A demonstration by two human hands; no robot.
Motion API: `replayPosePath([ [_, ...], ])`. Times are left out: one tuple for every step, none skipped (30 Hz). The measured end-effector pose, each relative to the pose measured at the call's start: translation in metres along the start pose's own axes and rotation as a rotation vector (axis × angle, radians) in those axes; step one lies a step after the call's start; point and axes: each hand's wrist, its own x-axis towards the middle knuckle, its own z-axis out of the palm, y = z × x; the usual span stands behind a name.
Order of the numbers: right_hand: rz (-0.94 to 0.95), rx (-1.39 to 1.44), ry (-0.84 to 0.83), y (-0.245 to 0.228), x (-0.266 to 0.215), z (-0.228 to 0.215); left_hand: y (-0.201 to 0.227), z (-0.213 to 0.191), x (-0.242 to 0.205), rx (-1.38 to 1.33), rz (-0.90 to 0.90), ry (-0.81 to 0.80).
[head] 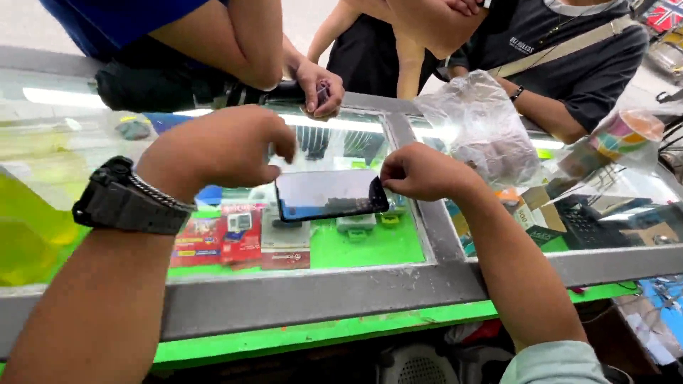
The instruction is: Testing the functionality of a smartphone, specifically the camera and on-screen keyboard, while demonstrating it to others at a service counter.
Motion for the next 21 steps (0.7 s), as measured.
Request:
replayPosePath([
  [-0.007, 0.006, 0.002, 0.001, 0.000, 0.003, -0.002, 0.003, 0.002, 0.007, -0.005, -0.003],
  [-0.001, -0.005, 0.002, 0.002, 0.001, 0.003, -0.005, 0.006, 0.004, -0.031, -0.031, -0.020],
  [0.004, -0.016, 0.002, 0.003, 0.001, 0.002, -0.008, 0.008, 0.007, -0.069, -0.057, -0.037],
  [-0.001, -0.024, -0.003, -0.001, 0.000, 0.003, -0.003, 0.009, 0.006, -0.075, -0.064, -0.031],
  [0.030, -0.015, -0.019, -0.005, -0.002, 0.003, 0.002, 0.010, 0.006, -0.111, -0.068, -0.059],
  [0.067, -0.002, -0.015, -0.008, -0.005, -0.001, 0.008, 0.005, 0.009, -0.133, -0.055, -0.081],
  [0.068, -0.006, 0.000, -0.004, 0.000, 0.000, 0.006, 0.004, 0.006, -0.125, -0.047, -0.071],
  [0.021, -0.041, 0.004, 0.003, 0.002, 0.001, 0.006, 0.005, 0.006, -0.116, -0.049, -0.073],
  [-0.026, -0.077, 0.007, 0.011, 0.004, 0.002, 0.005, 0.006, 0.006, -0.106, -0.051, -0.074],
  [-0.014, -0.077, 0.020, 0.011, 0.004, 0.002, 0.005, 0.006, 0.006, -0.101, -0.035, -0.071],
  [-0.017, -0.069, 0.012, 0.012, 0.003, 0.002, 0.005, 0.006, 0.006, -0.105, -0.053, -0.079],
  [-0.021, -0.053, 0.002, 0.012, 0.003, 0.005, 0.005, 0.006, 0.004, -0.107, -0.073, -0.094],
  [-0.011, -0.047, 0.012, 0.013, 0.005, 0.001, 0.008, 0.004, 0.006, -0.100, -0.060, -0.098],
  [-0.024, -0.050, 0.009, 0.016, 0.006, 0.003, 0.012, 0.006, 0.006, -0.117, -0.051, -0.104],
  [-0.036, -0.053, 0.006, 0.020, 0.008, 0.004, 0.015, 0.009, 0.007, -0.133, -0.042, -0.111],
  [-0.024, -0.042, 0.010, 0.021, 0.007, 0.008, 0.016, 0.014, 0.010, -0.129, -0.030, -0.121],
  [-0.043, -0.049, -0.003, 0.022, 0.005, 0.010, 0.018, 0.018, 0.013, -0.148, -0.032, -0.138],
  [-0.073, -0.073, 0.001, 0.020, 0.009, 0.003, 0.019, 0.016, 0.017, -0.159, -0.035, -0.128],
  [-0.073, -0.080, 0.023, 0.020, 0.008, 0.003, 0.022, 0.016, 0.018, -0.146, -0.024, -0.113],
  [-0.072, -0.084, 0.006, 0.020, 0.007, 0.003, 0.025, 0.016, 0.018, -0.147, -0.015, -0.135],
  [-0.070, -0.088, -0.011, 0.020, 0.007, 0.003, 0.028, 0.017, 0.018, -0.149, -0.006, -0.157],
])
